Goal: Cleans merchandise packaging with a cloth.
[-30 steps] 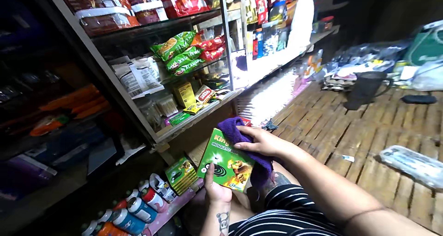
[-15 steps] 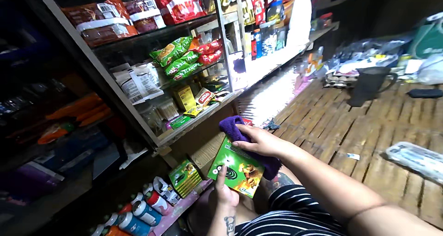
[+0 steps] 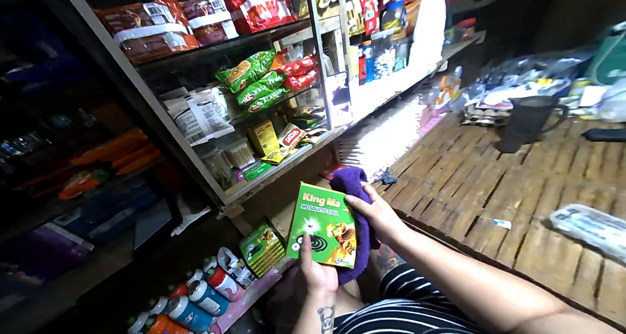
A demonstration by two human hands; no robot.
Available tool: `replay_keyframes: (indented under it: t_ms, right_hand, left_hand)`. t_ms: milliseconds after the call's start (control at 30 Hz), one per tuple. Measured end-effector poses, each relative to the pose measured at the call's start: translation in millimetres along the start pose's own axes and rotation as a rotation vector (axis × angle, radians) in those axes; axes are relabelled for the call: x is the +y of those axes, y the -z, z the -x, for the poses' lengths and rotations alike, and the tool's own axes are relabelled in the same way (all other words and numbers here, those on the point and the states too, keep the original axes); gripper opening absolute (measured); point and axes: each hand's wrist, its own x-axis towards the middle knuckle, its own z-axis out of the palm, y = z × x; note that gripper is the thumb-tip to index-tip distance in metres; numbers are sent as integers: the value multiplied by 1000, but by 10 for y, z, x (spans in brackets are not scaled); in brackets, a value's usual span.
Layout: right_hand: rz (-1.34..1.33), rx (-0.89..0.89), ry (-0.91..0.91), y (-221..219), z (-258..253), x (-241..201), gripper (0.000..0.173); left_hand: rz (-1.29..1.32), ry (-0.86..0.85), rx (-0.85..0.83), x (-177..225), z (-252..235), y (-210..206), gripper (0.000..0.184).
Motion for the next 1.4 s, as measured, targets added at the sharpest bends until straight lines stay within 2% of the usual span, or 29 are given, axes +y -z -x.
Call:
replay_keyframes:
  t_ms: [67,167,233,300,333,400,500,600,733,800,900,1067,1267,1400]
  right_hand:
    - [-59,45,-27,49,-43,2,51]
    - [-75,83,2,189,-132,-107,48]
    - [-61,72,32,292,-160,-239,49]
    - [9,34,33,375,-158,-372,48]
    - [49,3,33,403,-149,-420,50]
    - [182,-82,38,430,-121,-472,52]
    - [378,-228,98,405,-82,-428,48]
    - [398,-263,126,349,-62,-381,44]
    - [362,-242,156,312,-63,-354,43]
    - [401,-196,219,301,-78,-276,46]
    - [640,-97,416,279,-114,-99,53]
    - [909,-23,724,122,-28,83,43]
    - [1080,-78,865,-65,176,194,30]
    - [1093,-287,934,-67,194,245,24]
  left_hand:
    - [-16,76,-41,-36,33,24,38]
    - [55,217,-204,-3,-4,135,75]
    - [77,309,-335,61,-79,225,89]
    - [-5,323,-468,121,-147,278,104]
    - [-86,278,-526,137,-163,277,106]
    - [-271,140,-560,137,-151,222,102]
    - [-323,38,-551,115,-91,106,99]
    - [-367,-87,-438,100,-46,47,77]
    - [-417,-233,-440,73,-80,78,40]
    - [-436,-265,-428,57,-93,96,32]
    - [-452,-281,-383,62,-105,84,31]
    - [-486,-275,-303,93,-159,78,31]
    - [-524,-291,-222,144,-197,74,35]
    - [-579,-384,-146,194,-292,127,41]
